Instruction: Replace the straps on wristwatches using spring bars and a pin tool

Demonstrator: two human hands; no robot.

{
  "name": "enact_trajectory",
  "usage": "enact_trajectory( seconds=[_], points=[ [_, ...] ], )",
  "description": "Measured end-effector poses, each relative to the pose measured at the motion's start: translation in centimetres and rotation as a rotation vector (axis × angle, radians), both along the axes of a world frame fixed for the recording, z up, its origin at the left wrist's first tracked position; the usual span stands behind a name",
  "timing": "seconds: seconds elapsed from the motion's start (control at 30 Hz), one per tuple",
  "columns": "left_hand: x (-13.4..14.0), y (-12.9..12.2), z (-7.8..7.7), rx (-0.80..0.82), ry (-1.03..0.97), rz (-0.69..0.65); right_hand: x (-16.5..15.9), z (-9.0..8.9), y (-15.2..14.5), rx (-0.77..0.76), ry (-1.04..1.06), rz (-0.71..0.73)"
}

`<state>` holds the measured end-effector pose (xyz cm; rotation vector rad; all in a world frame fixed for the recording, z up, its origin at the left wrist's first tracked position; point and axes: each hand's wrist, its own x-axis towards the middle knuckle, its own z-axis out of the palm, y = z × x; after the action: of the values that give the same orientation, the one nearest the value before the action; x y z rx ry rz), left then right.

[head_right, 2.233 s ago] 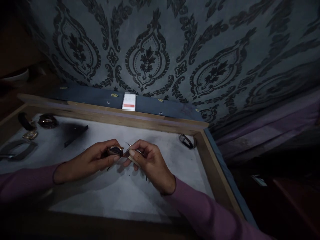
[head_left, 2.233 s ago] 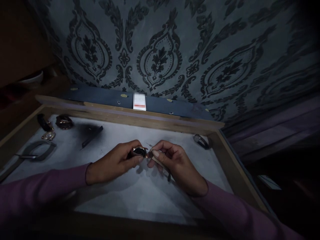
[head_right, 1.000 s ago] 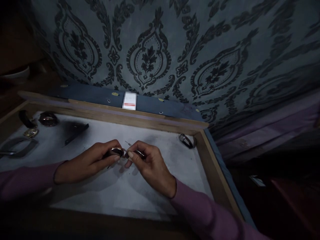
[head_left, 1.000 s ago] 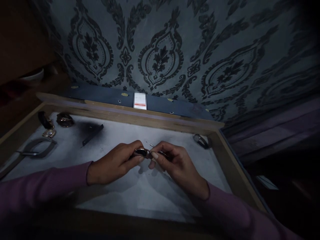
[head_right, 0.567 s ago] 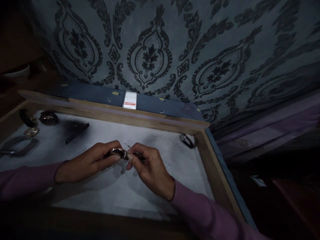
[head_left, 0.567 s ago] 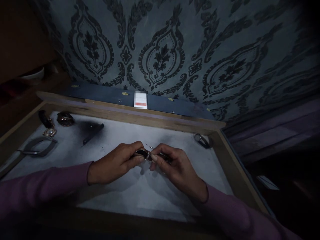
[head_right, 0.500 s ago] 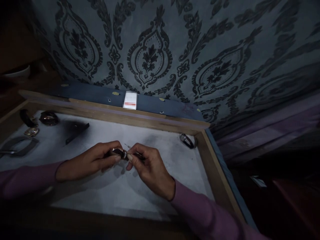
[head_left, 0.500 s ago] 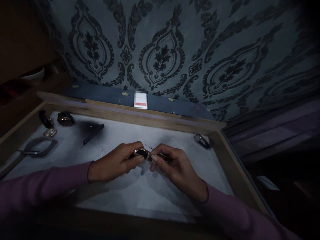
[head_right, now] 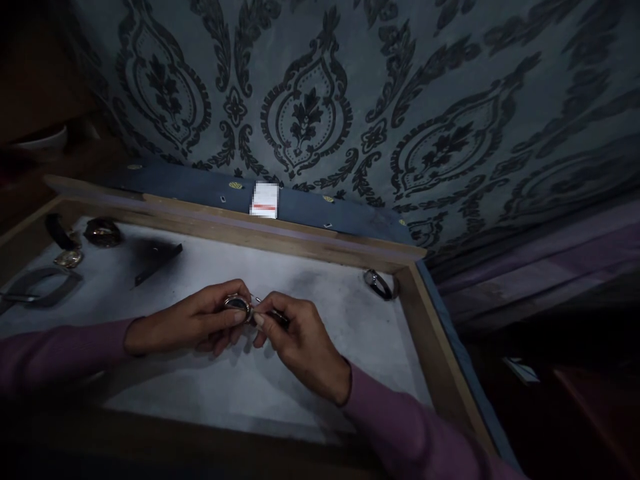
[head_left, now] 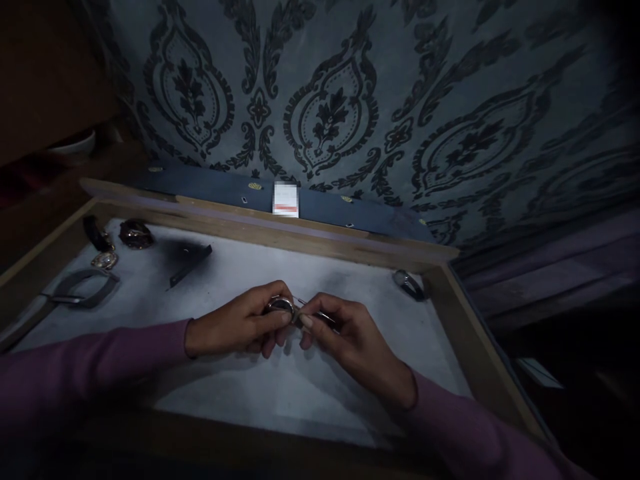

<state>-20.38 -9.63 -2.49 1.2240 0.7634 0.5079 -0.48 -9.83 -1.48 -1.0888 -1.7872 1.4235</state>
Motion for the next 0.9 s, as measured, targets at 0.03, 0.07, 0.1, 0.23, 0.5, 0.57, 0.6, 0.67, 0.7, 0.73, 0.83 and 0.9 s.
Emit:
enact_trajectory(
  seconds=[0.03,0.07,0.1,0.23,0.5,0.57,0.6,0.67,0.7,0.73,0.83,0.9],
  points=[
    [0.0,0.0,0.0,-0.006,-0.005,-0.001,0.0,-0.1,0.0,-0.006,0.010,-0.001],
    [0.0,0.0,0.0,-0.009,-0.005,-0.002,0.1,-0.3,0.0,-0.014,0.021,-0.003],
    [0.0,0.0,0.1,-0.009,-0.002,-0.004,0.1,-0.4,0.0,-0.021,0.033,-0.006],
    [0.1,0.1,0.1,0.009,0.004,0.007,0.1,-0.7,0.0,-0.059,0.071,-0.023],
    [0.4,0.2,-0.6,-0.012,-0.017,0.062,-0.1,-0.7,-0.2,-0.058,0.056,-0.077],
    [0.5,0.1,-0.8,-0.033,-0.051,0.067,-0.1,-0.8,-0.2,-0.071,0.054,-0.077],
    [0.5,0.1,-1.0,-0.047,-0.069,0.072,0.0,-0.9,-0.2,-0.075,0.058,-0.073],
    [0.6,0.0,-1.2,-0.078,-0.102,0.075,0.0,-1.0,-0.2,-0.085,0.061,-0.064],
    [0.6,0.0,-1.3,-0.093,-0.119,0.075,0.0,-1.0,-0.2,-0.088,0.060,-0.061],
    [0.6,-0.1,-1.4,-0.108,-0.136,0.074,0.0,-1.0,-0.2,-0.088,0.060,-0.058],
    [0.7,-0.1,-1.7,-0.147,-0.167,0.085,-0.1,-0.9,-0.3,-0.080,0.065,-0.047],
    [0.8,-0.2,-1.9,-0.157,-0.166,0.098,-0.2,-0.8,-0.3,-0.075,0.071,-0.038]
  ],
)
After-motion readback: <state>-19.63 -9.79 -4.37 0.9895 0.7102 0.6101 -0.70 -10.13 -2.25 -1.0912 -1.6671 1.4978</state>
